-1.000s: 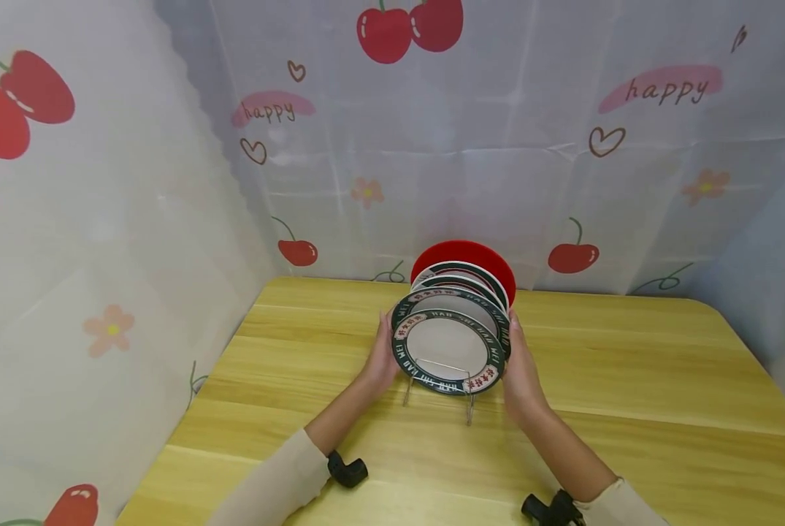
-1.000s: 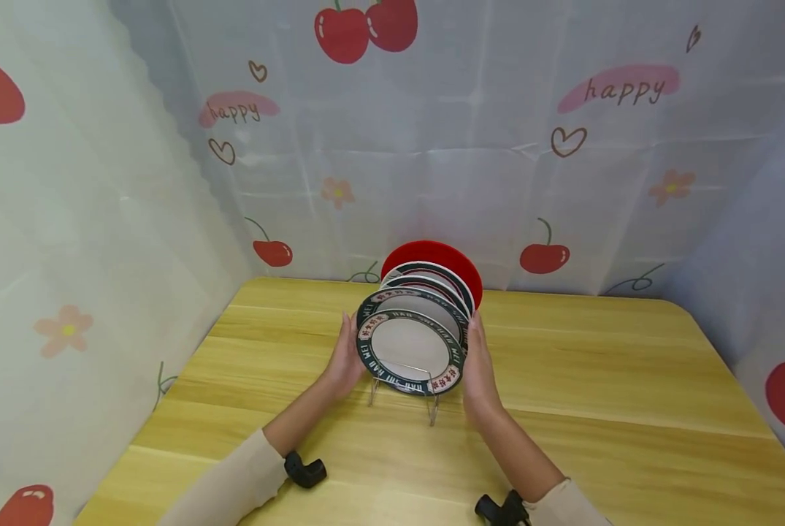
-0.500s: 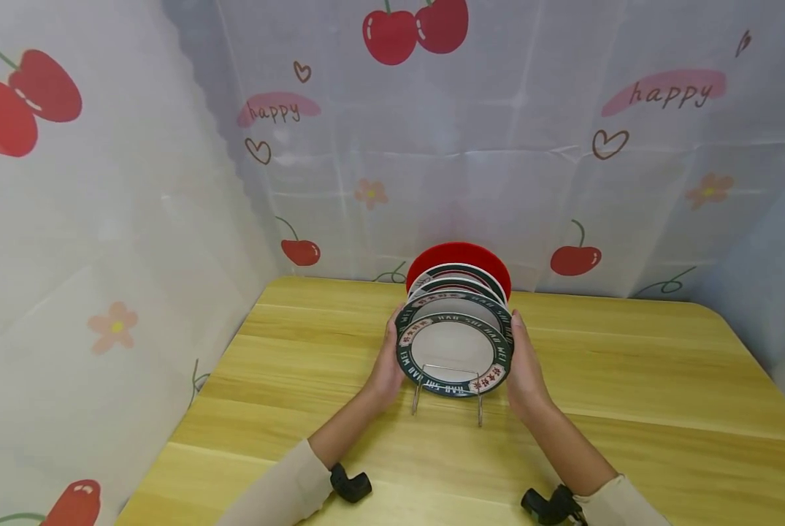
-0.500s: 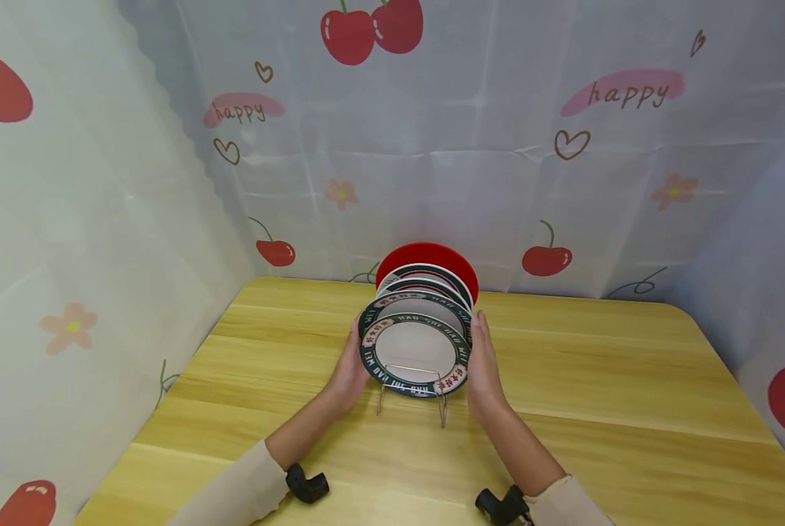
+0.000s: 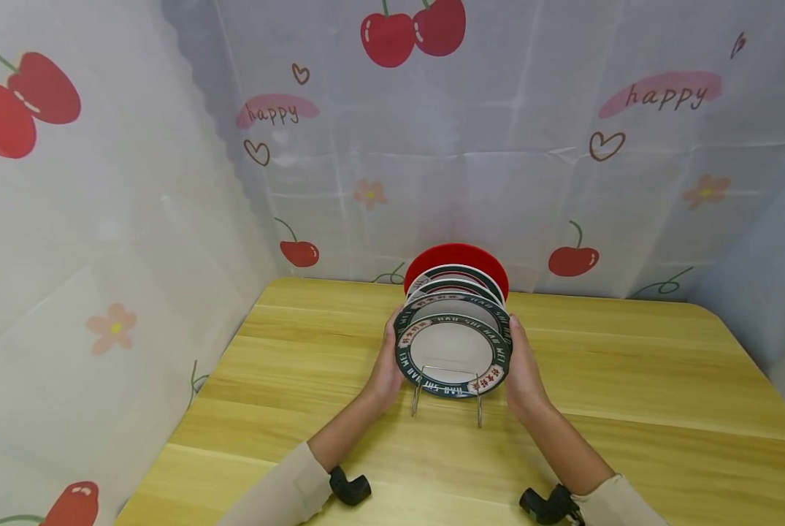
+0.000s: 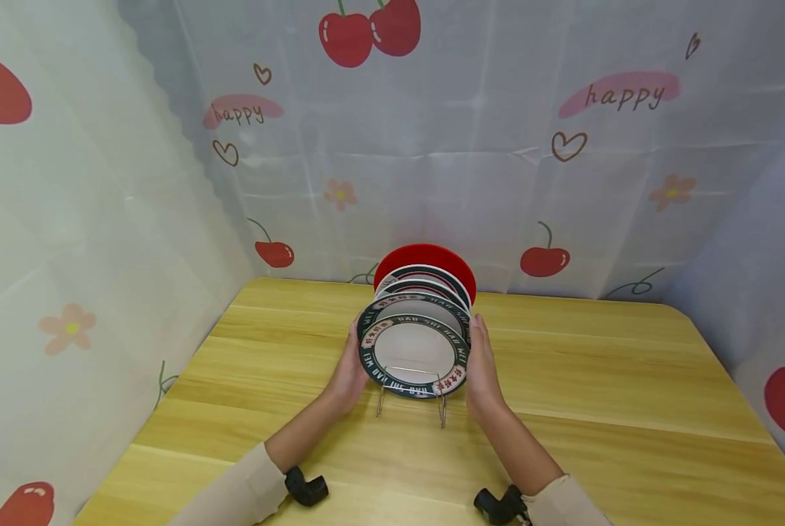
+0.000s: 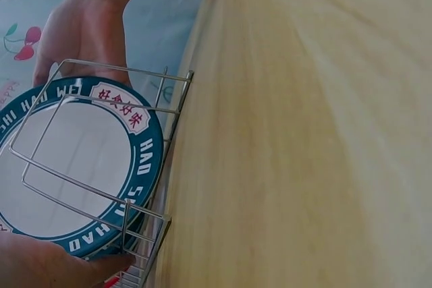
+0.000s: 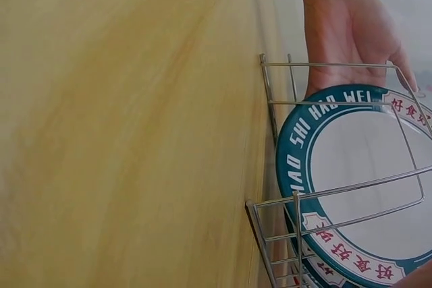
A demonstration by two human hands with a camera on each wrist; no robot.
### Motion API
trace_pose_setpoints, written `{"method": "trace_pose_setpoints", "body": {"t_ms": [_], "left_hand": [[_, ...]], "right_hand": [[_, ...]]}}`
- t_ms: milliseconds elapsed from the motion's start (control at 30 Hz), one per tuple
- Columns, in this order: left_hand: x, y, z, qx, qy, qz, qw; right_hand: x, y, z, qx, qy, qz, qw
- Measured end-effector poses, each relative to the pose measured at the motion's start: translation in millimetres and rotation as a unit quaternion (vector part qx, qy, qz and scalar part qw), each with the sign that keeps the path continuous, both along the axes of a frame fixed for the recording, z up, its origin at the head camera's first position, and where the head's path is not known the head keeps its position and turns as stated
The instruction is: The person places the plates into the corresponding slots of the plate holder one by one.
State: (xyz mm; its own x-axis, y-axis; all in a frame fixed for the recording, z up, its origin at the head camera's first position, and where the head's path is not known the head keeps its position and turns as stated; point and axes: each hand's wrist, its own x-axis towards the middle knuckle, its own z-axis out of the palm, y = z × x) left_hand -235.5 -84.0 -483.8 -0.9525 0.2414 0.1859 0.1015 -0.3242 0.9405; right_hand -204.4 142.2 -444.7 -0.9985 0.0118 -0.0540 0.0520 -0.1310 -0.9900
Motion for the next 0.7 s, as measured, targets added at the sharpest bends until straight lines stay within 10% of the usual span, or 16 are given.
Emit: {"method": "trace_pose_setpoints", "body": {"t_ms": [433,700], "left_hand": [[-7.9,-14.0,4.9,0.006,-0.061,0.046,0.9970],[-37.9,-72.1,24.7,-0.130,-0.028,0.047,0.9900]], "right_hand": [[-2.2,16,5.0,0.003,-0.020,-0.023,0.9995],[-7.3,67,36.3,0.170,0.046,0.018,0.9843]]}}
